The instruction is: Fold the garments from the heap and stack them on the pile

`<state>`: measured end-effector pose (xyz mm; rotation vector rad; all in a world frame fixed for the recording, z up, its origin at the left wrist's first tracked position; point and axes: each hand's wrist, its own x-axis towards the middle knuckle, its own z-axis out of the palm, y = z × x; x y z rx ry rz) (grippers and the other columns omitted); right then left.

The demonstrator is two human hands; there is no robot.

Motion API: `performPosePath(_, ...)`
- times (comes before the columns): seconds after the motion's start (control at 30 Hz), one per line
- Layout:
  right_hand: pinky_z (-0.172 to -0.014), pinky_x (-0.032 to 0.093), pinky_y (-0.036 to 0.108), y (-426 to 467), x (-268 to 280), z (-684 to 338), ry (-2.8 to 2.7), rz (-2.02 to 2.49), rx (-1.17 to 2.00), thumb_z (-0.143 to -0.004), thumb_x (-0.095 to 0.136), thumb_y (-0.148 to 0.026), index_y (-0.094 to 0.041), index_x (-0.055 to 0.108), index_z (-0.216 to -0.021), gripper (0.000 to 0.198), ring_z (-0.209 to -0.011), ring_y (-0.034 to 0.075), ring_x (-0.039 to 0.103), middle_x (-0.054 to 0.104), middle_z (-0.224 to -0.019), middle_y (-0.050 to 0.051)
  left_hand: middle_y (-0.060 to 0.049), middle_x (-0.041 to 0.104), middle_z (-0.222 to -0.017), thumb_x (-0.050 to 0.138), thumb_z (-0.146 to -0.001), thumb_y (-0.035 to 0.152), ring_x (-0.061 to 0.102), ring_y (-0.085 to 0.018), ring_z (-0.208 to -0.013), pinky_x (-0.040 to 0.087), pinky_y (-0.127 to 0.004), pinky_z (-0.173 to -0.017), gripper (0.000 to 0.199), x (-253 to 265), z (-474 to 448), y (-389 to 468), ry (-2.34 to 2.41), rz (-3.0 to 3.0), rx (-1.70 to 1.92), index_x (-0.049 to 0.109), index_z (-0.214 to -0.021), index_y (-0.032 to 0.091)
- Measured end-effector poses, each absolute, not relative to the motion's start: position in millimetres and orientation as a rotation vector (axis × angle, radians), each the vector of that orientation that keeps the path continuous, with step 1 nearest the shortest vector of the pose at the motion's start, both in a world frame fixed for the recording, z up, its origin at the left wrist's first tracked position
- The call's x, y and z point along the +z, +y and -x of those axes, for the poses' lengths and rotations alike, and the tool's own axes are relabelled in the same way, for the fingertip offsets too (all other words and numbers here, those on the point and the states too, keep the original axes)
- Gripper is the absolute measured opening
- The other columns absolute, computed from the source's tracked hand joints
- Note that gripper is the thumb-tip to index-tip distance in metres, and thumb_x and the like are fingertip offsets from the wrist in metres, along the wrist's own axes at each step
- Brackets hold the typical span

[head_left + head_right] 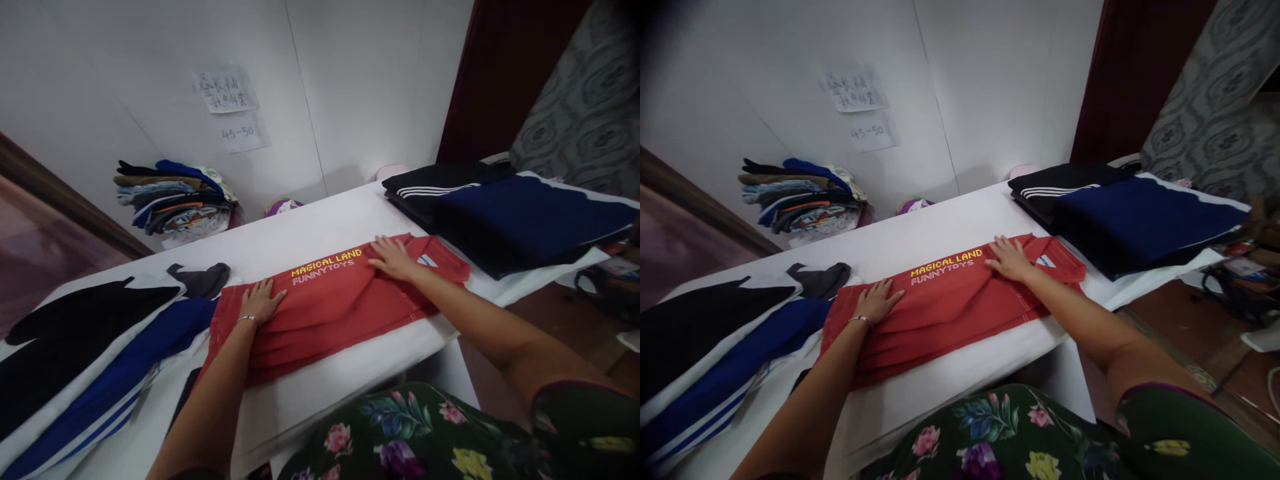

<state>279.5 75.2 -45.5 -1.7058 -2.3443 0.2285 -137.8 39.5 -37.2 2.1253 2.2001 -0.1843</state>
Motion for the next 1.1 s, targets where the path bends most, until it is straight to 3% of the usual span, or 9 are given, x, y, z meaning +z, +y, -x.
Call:
performPosePath(0.17,-0.113,0.008,0.048,56.6,-55.4,-260.6,-2.353,1.768,0.464,-0.088,0.024,-0.067,-0.024,0.025,-0.147,0.073,-0.142,0.025,0.012,0.016,-0.155,0.006,-0.010,0.026,-0.152,0.027,-0.087,0.061,0.021,-0.027,-0.140,0.018,-0.049,-0.111,0.071,-37.4,138.6,40.5,2.192,-2.142,-0.214,0.033,-0.144,0.018)
performPosePath(0.33,-0.113,0.007,0.050,49.5,-50.7,-263.5,-2.300,1.736,0.518,-0.088,0.024,-0.067,-0.023,0.026,-0.147,0.073,-0.143,0.025,0.011,0.015,-0.155,0.008,-0.010,0.026,-0.152,0.027,-0.087,0.059,0.021,-0.027,-0.140,0.018,-0.049,-0.111,0.073,-37.6,140.2,40.8,2.204,-2.134,-0.198,0.031,-0.145,0.014)
performPosePath(0.63,-0.113,0.005,0.050,27.1,-52.4,-255.9,-2.316,1.705,0.521,-0.086,0.024,-0.071,-0.025,0.028,-0.147,0.076,-0.142,0.028,0.010,0.015,-0.155,0.009,-0.009,0.028,-0.152,0.027,-0.086,0.060,0.022,-0.027,-0.140,0.020,-0.048,-0.111,0.071,-37.6,142.0,41.7,2.211,-2.144,-0.180,0.035,-0.143,0.019)
performPosePath(0.87,-0.111,0.009,0.052,75.7,-36.9,-297.9,-2.099,2.000,0.217,-0.089,0.026,-0.063,-0.017,0.032,-0.144,0.072,-0.142,0.029,0.011,0.021,-0.153,0.015,-0.011,0.034,-0.149,0.029,-0.086,0.060,0.028,-0.030,-0.137,0.023,-0.051,-0.107,0.067,-47.6,150.9,45.9,2.172,-2.240,-0.122,0.040,-0.140,0.023)
performPosePath(1.1,-0.111,0.013,0.051,97.8,-53.3,-336.0,-2.124,2.122,0.241,-0.090,0.027,-0.061,-0.014,0.038,-0.139,0.069,-0.140,0.026,0.020,0.026,-0.151,0.015,-0.009,0.032,-0.150,0.028,-0.086,0.060,0.025,-0.028,-0.139,0.021,-0.050,-0.109,0.067,-45.2,148.9,43.6,2.176,-2.229,-0.153,0.040,-0.140,0.023)
